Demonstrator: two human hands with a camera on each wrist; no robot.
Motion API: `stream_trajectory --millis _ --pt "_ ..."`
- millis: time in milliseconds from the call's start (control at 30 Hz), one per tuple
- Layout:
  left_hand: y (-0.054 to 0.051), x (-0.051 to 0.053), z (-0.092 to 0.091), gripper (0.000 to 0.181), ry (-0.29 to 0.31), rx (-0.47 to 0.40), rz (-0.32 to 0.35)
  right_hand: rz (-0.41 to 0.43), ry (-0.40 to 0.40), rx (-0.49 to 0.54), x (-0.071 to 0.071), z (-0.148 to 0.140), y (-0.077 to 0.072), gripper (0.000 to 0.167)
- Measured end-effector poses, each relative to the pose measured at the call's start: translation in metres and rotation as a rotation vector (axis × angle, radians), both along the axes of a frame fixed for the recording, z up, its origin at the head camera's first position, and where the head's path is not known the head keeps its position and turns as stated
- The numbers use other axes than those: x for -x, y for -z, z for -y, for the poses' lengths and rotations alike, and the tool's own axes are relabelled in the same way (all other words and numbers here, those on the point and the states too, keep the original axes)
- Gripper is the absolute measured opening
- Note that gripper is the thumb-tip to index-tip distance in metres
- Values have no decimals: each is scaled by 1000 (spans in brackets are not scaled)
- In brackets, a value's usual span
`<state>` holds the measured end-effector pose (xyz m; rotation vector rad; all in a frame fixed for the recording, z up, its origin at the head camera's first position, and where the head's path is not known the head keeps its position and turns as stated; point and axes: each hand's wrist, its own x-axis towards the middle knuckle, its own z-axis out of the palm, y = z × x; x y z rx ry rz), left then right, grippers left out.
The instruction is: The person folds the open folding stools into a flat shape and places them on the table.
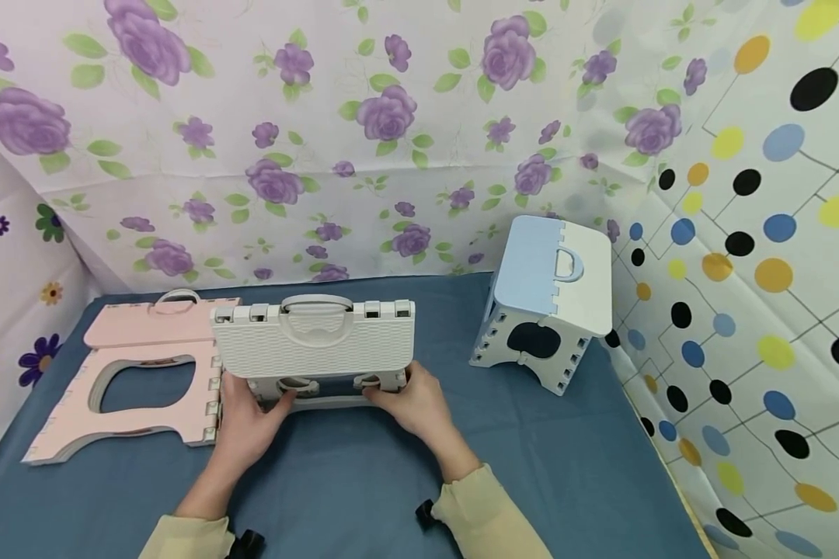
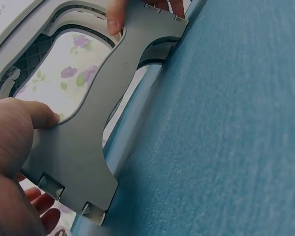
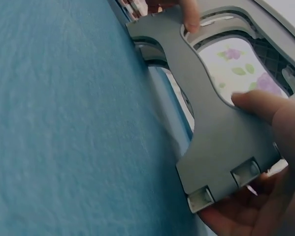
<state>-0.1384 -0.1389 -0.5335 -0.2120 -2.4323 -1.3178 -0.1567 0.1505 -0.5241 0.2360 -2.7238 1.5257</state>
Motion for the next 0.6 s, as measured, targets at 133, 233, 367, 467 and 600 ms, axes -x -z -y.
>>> stream_trajectory --millis 133,233,367,467,600 --pt "2 4 2 84 10 4 -9 -68 23 64 3 3 0 77" --pt "1 7 3 81 60 -45 20 -114 57 54 2 5 1 88" --pt "0 8 4 85 116 -96 94 -111 25 61 2 5 3 84" --pt "0 6 5 85 122 -93 144 -64 -19 104 2 3 5 76" --pt "-1 5 4 79 122 -87 172 -19 -10 117 0 2 7 75"
